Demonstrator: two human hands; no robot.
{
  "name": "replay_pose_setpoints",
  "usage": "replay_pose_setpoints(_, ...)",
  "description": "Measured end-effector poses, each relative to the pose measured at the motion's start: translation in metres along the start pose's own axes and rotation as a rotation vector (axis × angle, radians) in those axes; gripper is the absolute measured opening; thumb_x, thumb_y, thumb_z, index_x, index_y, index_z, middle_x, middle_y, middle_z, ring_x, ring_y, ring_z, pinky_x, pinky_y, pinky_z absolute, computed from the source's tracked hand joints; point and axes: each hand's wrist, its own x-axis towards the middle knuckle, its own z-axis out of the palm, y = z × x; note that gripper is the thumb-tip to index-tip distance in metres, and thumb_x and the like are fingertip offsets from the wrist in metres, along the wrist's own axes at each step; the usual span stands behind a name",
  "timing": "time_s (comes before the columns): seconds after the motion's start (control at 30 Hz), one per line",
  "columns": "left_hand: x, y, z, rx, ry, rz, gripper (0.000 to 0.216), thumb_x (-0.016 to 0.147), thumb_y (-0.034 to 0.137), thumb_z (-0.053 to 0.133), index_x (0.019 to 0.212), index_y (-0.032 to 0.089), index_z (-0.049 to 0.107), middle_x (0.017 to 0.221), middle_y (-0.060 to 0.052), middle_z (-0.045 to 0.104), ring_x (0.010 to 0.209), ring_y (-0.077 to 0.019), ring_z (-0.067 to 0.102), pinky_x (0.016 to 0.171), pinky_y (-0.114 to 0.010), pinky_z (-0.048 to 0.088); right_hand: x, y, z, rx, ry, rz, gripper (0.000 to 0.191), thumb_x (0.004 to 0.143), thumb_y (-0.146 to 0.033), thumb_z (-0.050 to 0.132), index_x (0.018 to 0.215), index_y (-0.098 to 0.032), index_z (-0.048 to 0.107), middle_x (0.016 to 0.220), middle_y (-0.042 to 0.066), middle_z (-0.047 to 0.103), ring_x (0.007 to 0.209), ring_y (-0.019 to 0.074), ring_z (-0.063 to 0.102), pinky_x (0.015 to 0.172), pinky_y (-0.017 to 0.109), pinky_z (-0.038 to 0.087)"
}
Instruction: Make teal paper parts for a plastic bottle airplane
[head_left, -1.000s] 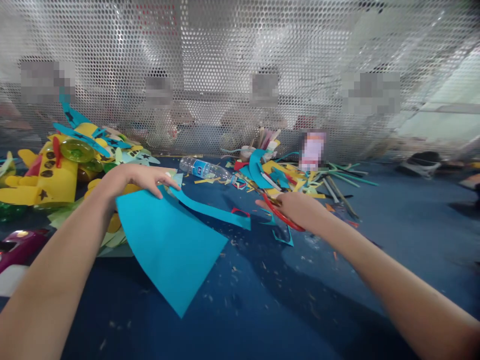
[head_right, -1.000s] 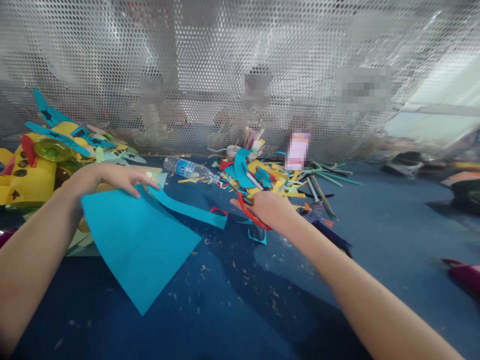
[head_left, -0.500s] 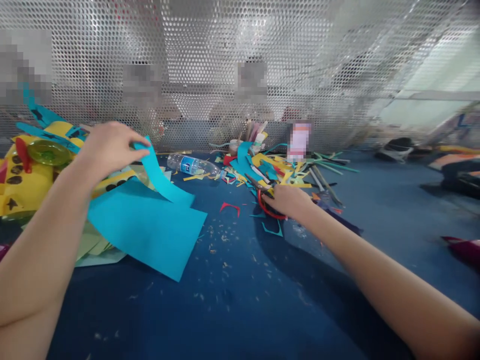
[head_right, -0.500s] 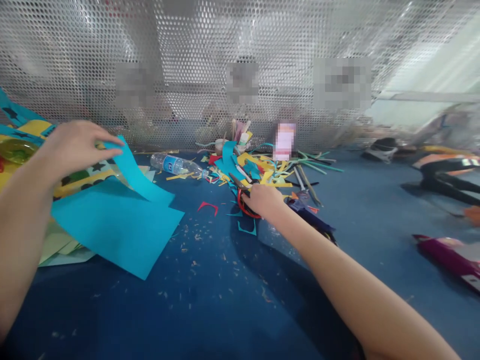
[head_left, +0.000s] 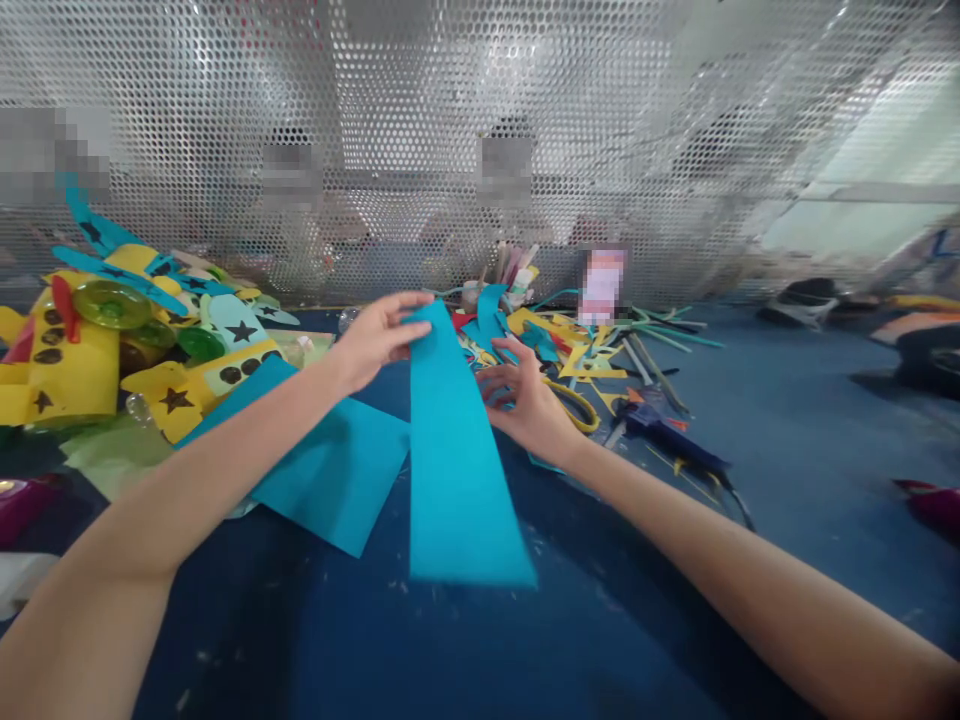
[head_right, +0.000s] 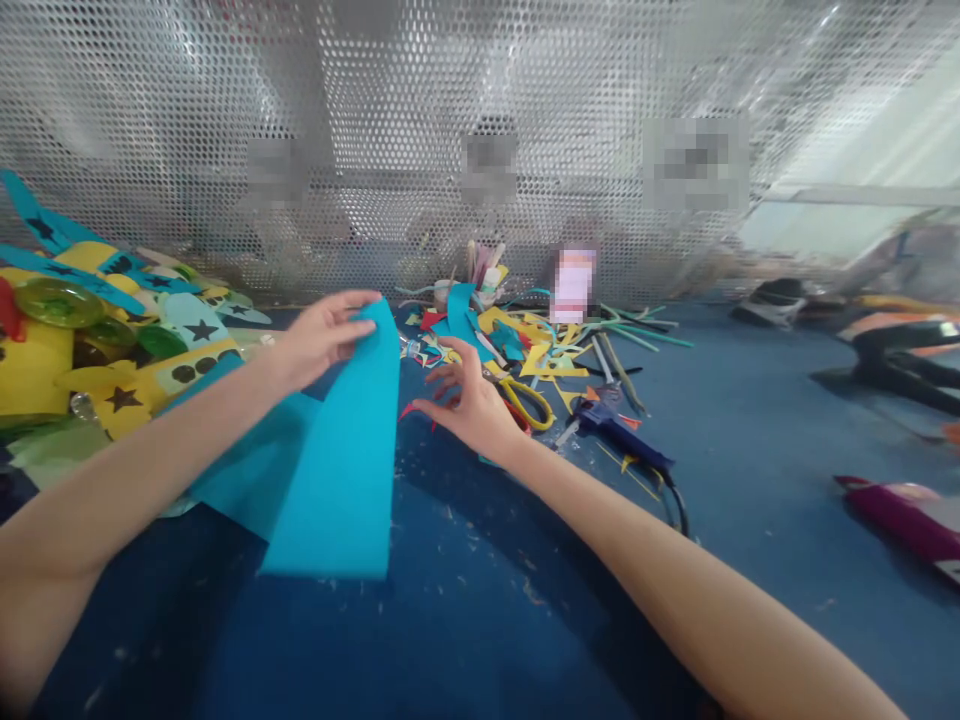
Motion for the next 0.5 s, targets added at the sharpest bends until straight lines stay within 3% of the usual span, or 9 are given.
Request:
replay_pose_setpoints(0.1,0.003,-0.055,-0.007,0.146,0.072,-0.144,0.035,0.076,0.010,0.069,0.110,0.015,0.062,0.080,-0.003,0.070,0.068,-0.0153,0.066,0.062,-0.027,0.054,-0.008,0.002,0.006,0.051,-0.146,-0.066,0.079,0.080,-0.032,0.066,0.145,-0.027,0.022,0.105,0.006,0.066,0.073,0.0154,0.063,0.062,0.029,0.054)
replay_pose_setpoints(0.2,0.001,-0.084,-0.014,0.211,0.160,-0.146,0.029,0.071,0.012,0.074,0.099,0.013,0.065,0.080,-0.004,0.071,0.071,-0.0155,0.066,0.069,-0.029,0.054,-0.014,0.004,0.012,-0.065,-0.301,-0.204,0.052,0.084,-0.021,0.060,0.134,-0.029,0.049,0.096,0.005,0.065,0.077,0.0163,0.062,0.070,0.031,0.053)
replay_pose_setpoints(0.27,0.001,-0.091,-0.017,0.175,0.180,-0.136,0.026,0.071,0.014,0.075,0.095,0.012,0.064,0.081,-0.004,0.071,0.072,-0.0158,0.066,0.072,-0.031,0.054,-0.015,0.005,0.015,-0.104,-0.340,-0.320,0.034,0.086,-0.018,0.056,0.118,-0.027,0.063,0.094,0.006,0.064,0.085,0.0179,0.062,0.078,0.034,0.052)
replay_pose_setpoints(0.37,0.003,-0.094,-0.018,0.108,0.202,-0.124,0.021,0.073,0.016,0.073,0.091,0.013,0.063,0.080,-0.004,0.071,0.072,-0.0156,0.067,0.072,-0.031,0.055,-0.015,0.006,0.018,-0.068,-0.343,-0.419,0.020,0.087,-0.020,0.057,0.102,-0.023,0.070,0.087,0.006,0.064,0.083,0.0184,0.060,0.081,0.034,0.051)
replay_pose_setpoints(0.5,0.005,-0.097,-0.020,0.050,0.206,-0.096,0.015,0.078,0.022,0.069,0.090,0.016,0.062,0.078,-0.002,0.071,0.072,-0.0152,0.066,0.069,-0.029,0.055,-0.012,0.007,0.016,-0.023,-0.257,-0.302,0.018,0.090,-0.032,0.056,0.094,-0.022,0.070,0.071,0.003,0.059,0.072,0.0175,0.054,0.068,0.032,0.047)
